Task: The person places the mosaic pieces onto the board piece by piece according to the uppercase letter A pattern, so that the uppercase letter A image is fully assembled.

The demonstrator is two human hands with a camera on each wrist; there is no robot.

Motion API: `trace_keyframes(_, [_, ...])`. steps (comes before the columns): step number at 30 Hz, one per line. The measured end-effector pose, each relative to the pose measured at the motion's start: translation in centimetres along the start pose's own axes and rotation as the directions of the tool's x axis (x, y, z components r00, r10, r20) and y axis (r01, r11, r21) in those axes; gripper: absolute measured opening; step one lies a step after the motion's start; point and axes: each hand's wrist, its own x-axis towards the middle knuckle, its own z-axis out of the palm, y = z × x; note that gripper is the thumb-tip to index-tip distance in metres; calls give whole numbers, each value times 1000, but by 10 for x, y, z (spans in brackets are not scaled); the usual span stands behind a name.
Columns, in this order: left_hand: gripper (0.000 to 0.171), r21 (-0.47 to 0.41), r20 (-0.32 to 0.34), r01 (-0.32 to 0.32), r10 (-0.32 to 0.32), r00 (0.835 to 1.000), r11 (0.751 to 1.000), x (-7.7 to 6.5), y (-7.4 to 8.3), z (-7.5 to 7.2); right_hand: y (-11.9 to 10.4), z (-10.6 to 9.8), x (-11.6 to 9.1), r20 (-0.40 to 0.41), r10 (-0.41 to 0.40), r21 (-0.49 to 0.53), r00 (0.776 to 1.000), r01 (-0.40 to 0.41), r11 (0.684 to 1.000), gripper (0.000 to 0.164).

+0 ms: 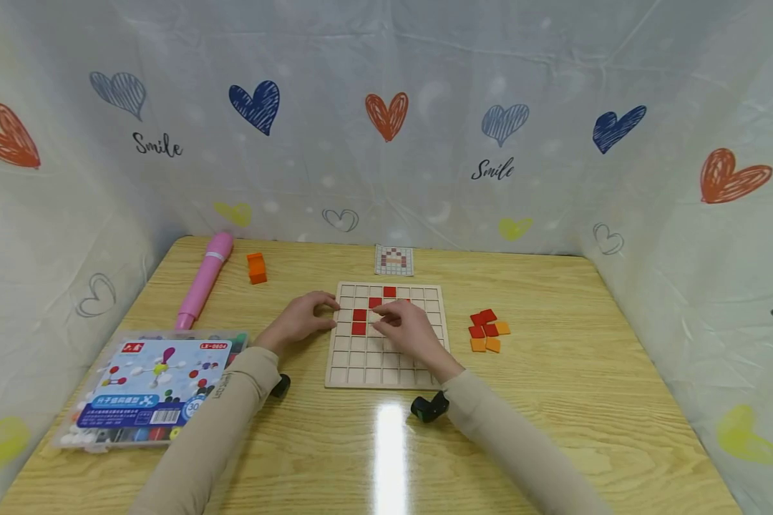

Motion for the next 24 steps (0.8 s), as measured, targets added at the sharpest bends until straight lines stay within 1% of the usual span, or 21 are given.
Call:
trace_keyframes(5, [31,7,2,-5,5,1000,1000,0,0,0,11,-16,-12,-95,82,65,992,-76,995,32])
trace_keyframes(8, [31,8,1,8,-8,1000,1000,1,0,0,20,-26,-22,-131,150,105,980,-137,985,34])
trace_keyframes(11, [31,7,-1,7,-7,1000,1000,1,0,0,29,-36,-31,-161,206,130,965,-186,974,34])
trace_keyframes(15, [31,-7,3,6,-6,1000,1000,1,0,1,42,-49,-44,-206,244,147,947,-217,965,34])
trace_keyframes(19, [30,-19,7,15,-15,1000,1000,1,0,1,53,-60,-56,-235,265,126,935,-241,962,34])
trace_keyframes(24, [30,-13,4,20,-20,1000,1000,1,-1,1,67,-69,-71,-221,291,86,931,-279,956,33])
